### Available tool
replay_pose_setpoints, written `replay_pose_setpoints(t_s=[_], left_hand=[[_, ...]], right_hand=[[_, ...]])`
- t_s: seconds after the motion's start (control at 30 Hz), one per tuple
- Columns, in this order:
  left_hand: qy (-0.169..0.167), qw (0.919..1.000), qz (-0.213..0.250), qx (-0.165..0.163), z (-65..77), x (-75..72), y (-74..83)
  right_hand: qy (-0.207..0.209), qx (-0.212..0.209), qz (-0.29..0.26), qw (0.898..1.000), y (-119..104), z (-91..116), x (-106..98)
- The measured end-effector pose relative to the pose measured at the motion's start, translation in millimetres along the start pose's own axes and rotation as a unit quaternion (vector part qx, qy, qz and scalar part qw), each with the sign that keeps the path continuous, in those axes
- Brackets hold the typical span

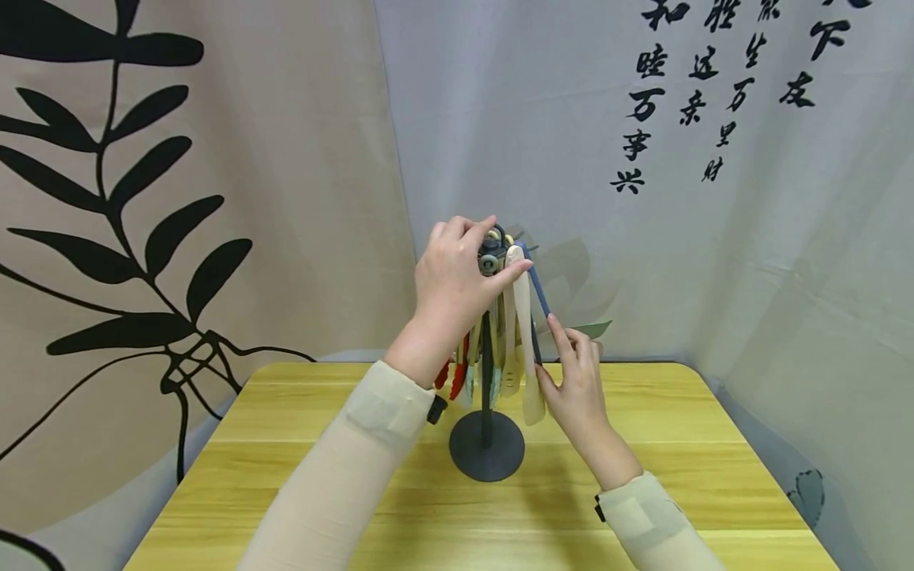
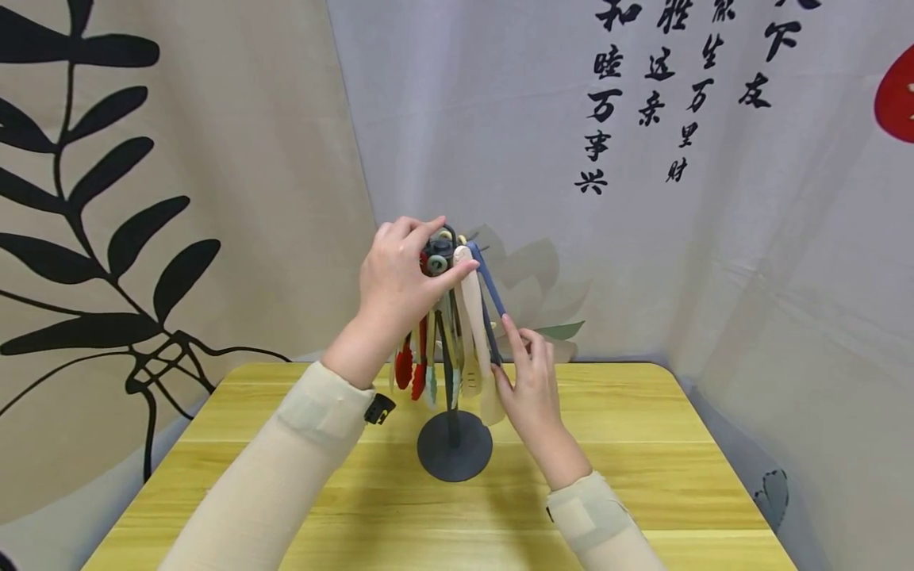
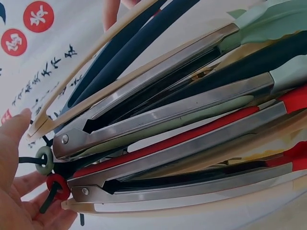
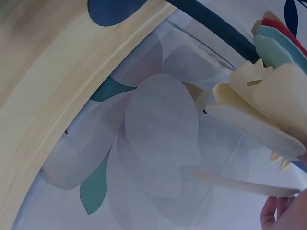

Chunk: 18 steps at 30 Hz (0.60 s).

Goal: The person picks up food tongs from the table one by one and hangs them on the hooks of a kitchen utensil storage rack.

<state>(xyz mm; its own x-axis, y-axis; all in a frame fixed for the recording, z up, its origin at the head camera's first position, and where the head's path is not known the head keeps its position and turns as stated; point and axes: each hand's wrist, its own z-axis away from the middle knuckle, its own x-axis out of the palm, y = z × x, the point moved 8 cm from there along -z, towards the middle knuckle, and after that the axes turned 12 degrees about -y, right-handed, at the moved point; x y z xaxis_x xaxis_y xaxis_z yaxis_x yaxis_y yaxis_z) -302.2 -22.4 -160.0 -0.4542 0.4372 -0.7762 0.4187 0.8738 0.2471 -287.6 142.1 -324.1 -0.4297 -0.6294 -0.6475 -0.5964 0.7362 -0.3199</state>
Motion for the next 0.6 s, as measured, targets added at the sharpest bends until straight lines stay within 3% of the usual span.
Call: replay_pose_setpoints(t_s=[0.4, 0.6], left_hand=[[-0.001, 1.0000, -0.005, 0.002, 0.5, 0.6, -0.7], [-0.005, 1.0000, -0.007, 0.004, 1.1, 1.6, 0.1]], right_hand=[[-0.019, -0.016, -0.056, 0.998, 3.1, 1.8, 2.5], [-0.030, -0.001, -0.081, 0.996, 5.4, 2.7, 0.7]])
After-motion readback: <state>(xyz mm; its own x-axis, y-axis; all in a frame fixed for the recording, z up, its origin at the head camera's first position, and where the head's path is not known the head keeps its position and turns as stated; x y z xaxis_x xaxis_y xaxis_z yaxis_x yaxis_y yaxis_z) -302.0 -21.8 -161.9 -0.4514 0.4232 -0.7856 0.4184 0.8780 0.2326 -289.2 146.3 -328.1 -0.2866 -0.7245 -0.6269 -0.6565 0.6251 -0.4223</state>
